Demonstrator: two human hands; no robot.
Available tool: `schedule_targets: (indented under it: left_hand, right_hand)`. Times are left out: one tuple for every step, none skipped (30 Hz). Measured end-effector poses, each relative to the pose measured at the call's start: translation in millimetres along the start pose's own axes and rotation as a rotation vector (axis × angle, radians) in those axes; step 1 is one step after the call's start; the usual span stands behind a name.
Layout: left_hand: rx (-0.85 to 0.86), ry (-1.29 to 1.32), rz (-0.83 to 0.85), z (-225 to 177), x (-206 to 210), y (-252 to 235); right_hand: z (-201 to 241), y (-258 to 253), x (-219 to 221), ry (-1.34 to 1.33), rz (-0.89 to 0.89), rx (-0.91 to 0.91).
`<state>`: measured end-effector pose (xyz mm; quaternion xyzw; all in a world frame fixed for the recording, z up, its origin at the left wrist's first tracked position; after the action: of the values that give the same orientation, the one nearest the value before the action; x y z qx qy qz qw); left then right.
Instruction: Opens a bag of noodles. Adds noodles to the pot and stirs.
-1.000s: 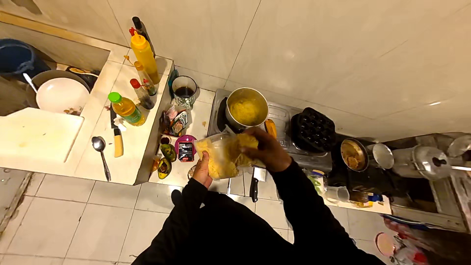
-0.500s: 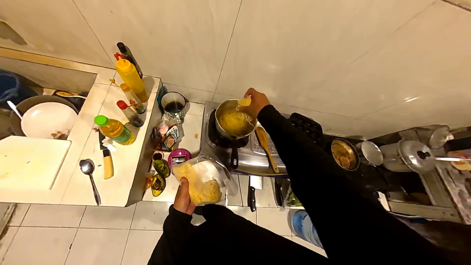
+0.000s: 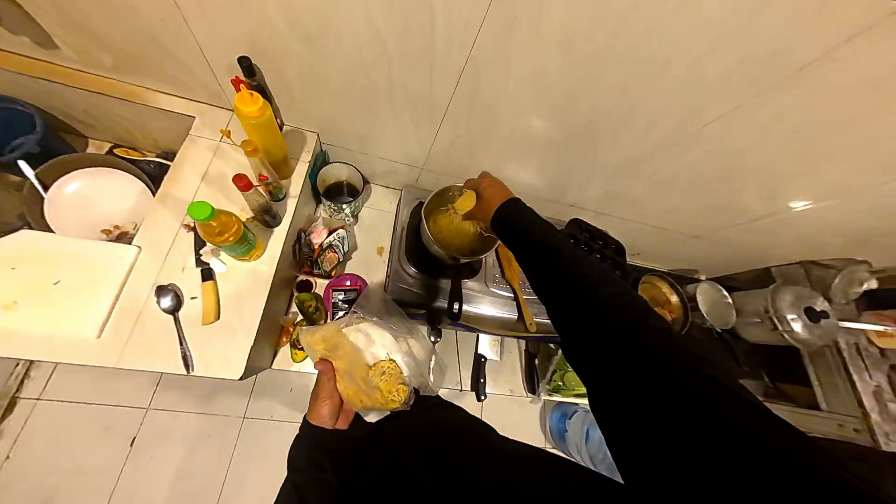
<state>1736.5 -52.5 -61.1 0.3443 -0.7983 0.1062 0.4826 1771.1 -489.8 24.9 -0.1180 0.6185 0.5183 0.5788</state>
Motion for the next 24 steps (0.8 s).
schedule_targets:
  left_hand:
    - [0.002,0.009,0.012,-0.7,0.6,-0.7]
    - [0.006,0.013,0.029,-1.5,1.1,-1.7]
    - [0.01,0.017,0.043,-2.3,1.7,-2.6]
    - [0.012,0.016,0.053,-3.0,2.4,-3.6]
    - [0.013,0.014,0.061,-3.6,3.3,-4.6]
    - [0.012,0.014,0.077,-4.6,4.6,-5.3]
    - [0.016,0.016,0.094,-6.1,5.9,-5.8]
    - [0.021,0.025,0.109,-7.8,7.3,-5.9]
    - [0.029,0.033,0.117,-9.8,8.5,-5.2]
    - [0.035,0.037,0.124,-11.9,9.3,-3.9]
    - [0.037,0.042,0.138,-14.1,10.5,-2.5]
    - [0.041,0.047,0.151,-16.6,11.5,-1.0]
    - [0.045,0.046,0.158,-18.7,11.4,0.6]
    - [0.05,0.045,0.162,-20.7,11.0,2.3]
    - [0.054,0.043,0.171,-22.8,10.9,3.8]
    - [0.056,0.04,0.184,-25.0,11.1,5.1]
    - [0.06,0.036,0.205,-27.5,12.1,5.6]
    - [0.065,0.027,0.229,-30.0,14.3,5.5]
    - [0.071,0.018,0.239,-31.8,15.9,5.1]
    - [0.078,0.009,0.253,-32.8,17.3,4.8]
    - [0.084,0.013,0.265,-33.5,18.1,4.2]
    - [0.087,0.016,0.273,-34.0,18.6,3.1]
    - [0.086,0.021,0.275,-33.9,19.3,2.3]
    - [0.081,0.027,0.269,-33.5,20.2,2.1]
  right_hand:
    - [-0.2,1.8,-3.4,-0.017,-0.025,-0.045]
    - [0.6,4.4,-6.2,-0.045,-0.037,-0.068]
    - [1.6,6.7,-6.7,-0.079,-0.029,-0.068]
    - [2.4,8.2,-6.1,-0.113,-0.02,-0.05]
    - [3.0,9.4,-6.2,-0.15,-0.022,-0.026]
    - [3.5,10.3,-7.7,-0.187,-0.04,-0.015]
    - [4.5,11.8,-11.9,-0.216,-0.065,-0.016]
    - [6.5,15.1,-19.5,-0.228,-0.095,-0.028]
    - [9.7,21.5,-30.3,-0.228,-0.121,-0.043]
    - [13.3,30.2,-43.4,-0.219,-0.146,-0.049]
    - [15.8,40.5,-58.0,-0.214,-0.168,-0.046]
    - [17.9,52.7,-73.9,-0.213,-0.187,-0.042]
    - [20.2,66.8,-91.2,-0.21,-0.21,-0.044]
    - [22.2,81.7,-109.1,-0.204,-0.239,-0.056]
    - [24.2,96.2,-126.9,-0.192,-0.268,-0.066]
    - [26.4,109.7,-143.6,-0.172,-0.297,-0.079]
    - [28.6,121.0,-157.5,-0.155,-0.325,-0.095]
    - [30.4,129.0,-167.3,-0.143,-0.342,-0.103]
    - [32.2,133.6,-172.3,-0.141,-0.36,-0.117]
    - [33.8,134.5,-171.0,-0.151,-0.371,-0.131]
    - [34.3,130.7,-162.9,-0.175,-0.36,-0.133]
    - [33.5,121.6,-148.8,-0.198,-0.342,-0.125]
    - [32.0,108.1,-129.6,-0.21,-0.314,-0.115]
    - [29.8,91.4,-105.2,-0.206,-0.268,-0.104]
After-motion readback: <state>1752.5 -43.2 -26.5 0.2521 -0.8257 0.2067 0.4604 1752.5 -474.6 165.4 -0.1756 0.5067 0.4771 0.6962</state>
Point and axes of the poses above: each hand's wrist, its own y-axis away from the middle knuckle, its own x-axis out of the palm, z = x × y, the point moved 7 cm from there along -y, towards the middle knuckle, and after that the axes turned 12 degrees about z, right-handed, at the moved point
